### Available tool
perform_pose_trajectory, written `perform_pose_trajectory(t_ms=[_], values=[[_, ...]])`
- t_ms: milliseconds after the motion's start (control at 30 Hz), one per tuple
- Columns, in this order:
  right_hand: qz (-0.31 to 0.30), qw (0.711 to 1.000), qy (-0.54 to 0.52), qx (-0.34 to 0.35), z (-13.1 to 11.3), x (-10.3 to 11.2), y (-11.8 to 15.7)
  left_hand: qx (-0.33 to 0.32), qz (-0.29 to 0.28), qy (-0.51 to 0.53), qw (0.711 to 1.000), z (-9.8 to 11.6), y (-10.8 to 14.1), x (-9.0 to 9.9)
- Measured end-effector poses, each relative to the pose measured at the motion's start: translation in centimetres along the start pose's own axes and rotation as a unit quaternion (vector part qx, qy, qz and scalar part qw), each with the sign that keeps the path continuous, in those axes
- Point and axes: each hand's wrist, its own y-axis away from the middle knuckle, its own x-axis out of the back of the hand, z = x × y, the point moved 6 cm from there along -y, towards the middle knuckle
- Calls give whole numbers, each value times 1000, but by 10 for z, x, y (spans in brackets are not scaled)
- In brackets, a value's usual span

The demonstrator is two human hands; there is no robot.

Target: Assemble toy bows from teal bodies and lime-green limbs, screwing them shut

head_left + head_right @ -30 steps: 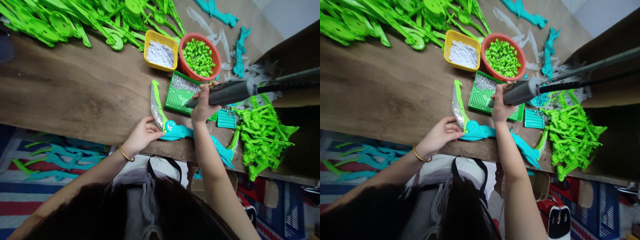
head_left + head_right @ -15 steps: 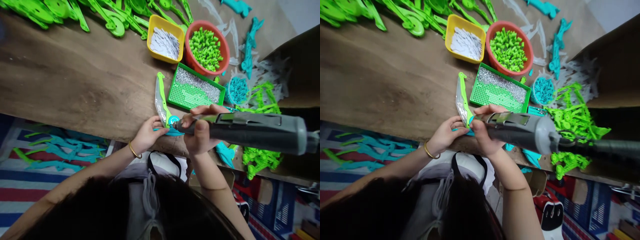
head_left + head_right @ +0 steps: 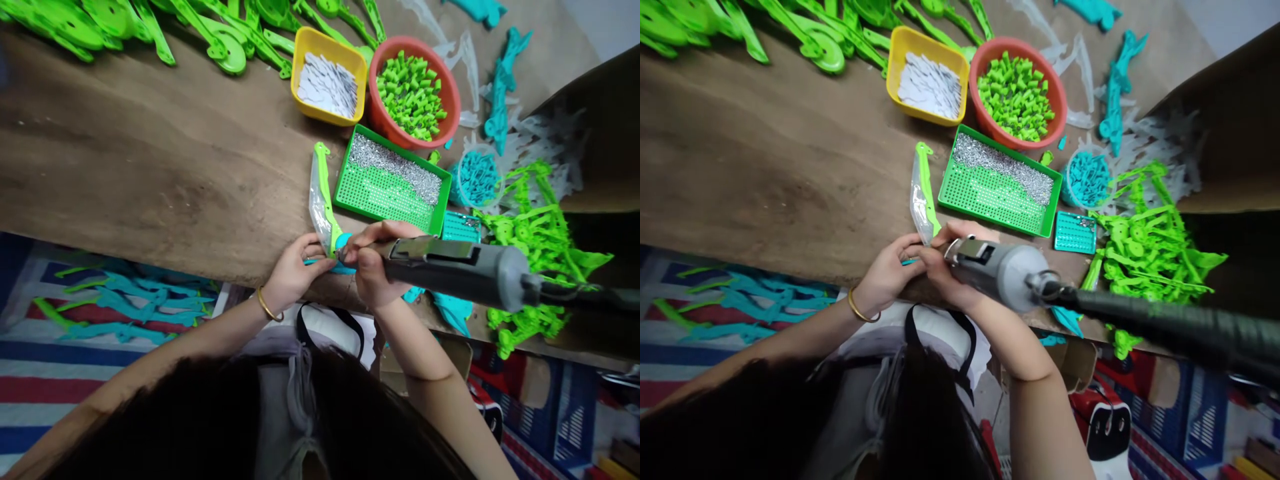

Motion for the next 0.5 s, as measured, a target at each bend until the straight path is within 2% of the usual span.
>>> perform_pose_trajectory(t_ms=[67, 133, 167, 233, 367, 433, 500], values=[[55, 998, -25, 14, -7, 11, -21, 6, 7, -2, 1000, 1, 1, 3], [148, 987, -54, 32, -6, 26, -46, -6, 20, 1, 1000, 4, 0, 7], [193, 979, -54, 36, 0, 34, -57, -16, 27, 4, 1000, 6, -1, 9], [232, 973, -12, 13, 23, 41, -74, -35, 35, 1, 999, 10, -2, 13], [210, 977, 17, -15, 76, 44, -83, -31, 28, -97, 994, 15, -3, 20], [180, 984, 1, -8, 91, 42, -81, 1, 13, -151, 988, 16, -3, 25], [168, 986, -6, -4, 95, 41, -79, 31, -2, -161, 986, 18, -2, 31]])
